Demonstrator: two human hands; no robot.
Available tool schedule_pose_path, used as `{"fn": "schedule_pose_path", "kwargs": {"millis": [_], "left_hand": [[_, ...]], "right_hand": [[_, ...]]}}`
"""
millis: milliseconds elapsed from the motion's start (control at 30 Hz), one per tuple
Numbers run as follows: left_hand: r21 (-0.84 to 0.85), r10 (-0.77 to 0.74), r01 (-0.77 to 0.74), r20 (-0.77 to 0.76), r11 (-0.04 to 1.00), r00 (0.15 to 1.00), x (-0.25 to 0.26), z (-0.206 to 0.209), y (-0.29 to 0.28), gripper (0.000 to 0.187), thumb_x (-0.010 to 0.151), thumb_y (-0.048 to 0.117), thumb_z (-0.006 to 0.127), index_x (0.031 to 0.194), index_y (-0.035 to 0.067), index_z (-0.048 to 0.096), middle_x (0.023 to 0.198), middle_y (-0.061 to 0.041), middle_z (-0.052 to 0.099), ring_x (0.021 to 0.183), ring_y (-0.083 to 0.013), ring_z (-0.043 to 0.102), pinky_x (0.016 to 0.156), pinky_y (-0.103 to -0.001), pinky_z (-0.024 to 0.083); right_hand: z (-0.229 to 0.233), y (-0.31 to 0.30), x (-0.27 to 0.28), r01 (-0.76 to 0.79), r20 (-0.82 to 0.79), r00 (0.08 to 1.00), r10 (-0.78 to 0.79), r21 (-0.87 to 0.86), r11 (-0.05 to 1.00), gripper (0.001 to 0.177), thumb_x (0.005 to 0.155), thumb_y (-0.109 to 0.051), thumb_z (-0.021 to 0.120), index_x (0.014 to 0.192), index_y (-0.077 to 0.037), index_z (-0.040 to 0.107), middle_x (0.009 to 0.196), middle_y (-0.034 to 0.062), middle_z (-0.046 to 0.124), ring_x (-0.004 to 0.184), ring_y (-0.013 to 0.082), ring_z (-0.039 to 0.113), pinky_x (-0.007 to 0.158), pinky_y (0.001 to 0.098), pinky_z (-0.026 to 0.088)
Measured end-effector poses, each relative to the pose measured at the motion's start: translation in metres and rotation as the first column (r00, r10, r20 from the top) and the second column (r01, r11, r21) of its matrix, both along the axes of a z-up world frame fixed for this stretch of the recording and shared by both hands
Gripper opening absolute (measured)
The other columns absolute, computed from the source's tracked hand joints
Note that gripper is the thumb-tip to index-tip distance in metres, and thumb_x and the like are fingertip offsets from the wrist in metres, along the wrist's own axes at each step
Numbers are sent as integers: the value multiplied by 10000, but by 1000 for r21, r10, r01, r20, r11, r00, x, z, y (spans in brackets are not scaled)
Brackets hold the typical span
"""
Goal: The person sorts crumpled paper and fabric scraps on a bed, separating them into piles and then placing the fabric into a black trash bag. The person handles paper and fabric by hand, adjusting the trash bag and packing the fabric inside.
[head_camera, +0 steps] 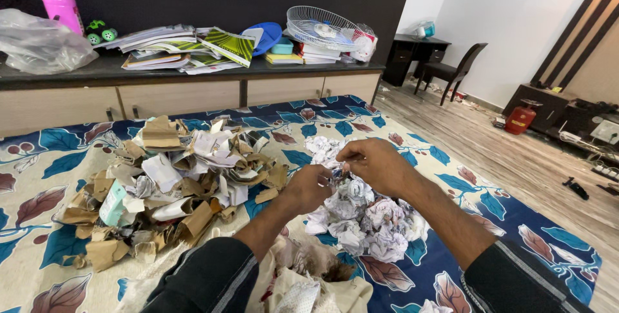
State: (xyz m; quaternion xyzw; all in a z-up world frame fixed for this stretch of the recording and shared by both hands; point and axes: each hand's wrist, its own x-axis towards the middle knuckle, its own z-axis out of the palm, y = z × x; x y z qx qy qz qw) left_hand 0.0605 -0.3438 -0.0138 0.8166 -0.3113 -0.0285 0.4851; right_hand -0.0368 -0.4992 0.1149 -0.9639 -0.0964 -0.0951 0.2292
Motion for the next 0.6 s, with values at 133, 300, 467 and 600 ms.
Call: {"fn": "schedule_pose_path", "kwargs": {"millis": [133,300,467,600], "left_hand": [[-50,-15,10,-95,999,995,-1,3,7,424,844,141,710,1246,14,665,1076,-137,760,877,-235,765,748,-368,620],[-96,54,-35,200,995,978,-18,20,37,266,853,113,719,1086,-7,762,1007,-141,789,923,-217,767,808,-354,598],[-231,85,-102,-83,968,993,-51,51,90,216,911,151,648,1059,7,713,958,-128,773,837,-235,792,724,-381,620],[-267,292,-226,243,937,925,-84,68,148,198,897,125,689,1040,5,754,915,-125,780,826,-186,757,735,-344,580]], "right_hand": [[2,9,-3,-19,-17,1000,20,77,997,233,896,-110,686,1113,-42,740,1080,83,788,998,162,771,932,303,610],[5,36,-6,-94,1,995,95,136,986,220,909,-115,675,1102,-35,746,1097,84,782,1019,156,759,961,314,602],[13,80,-15,-203,15,979,203,155,967,203,908,-88,654,1080,-20,738,1058,99,786,998,163,771,921,319,629],[20,125,-28,-289,42,957,287,116,950,222,907,-90,650,1106,-35,732,1071,91,783,983,179,768,896,320,611]]}}
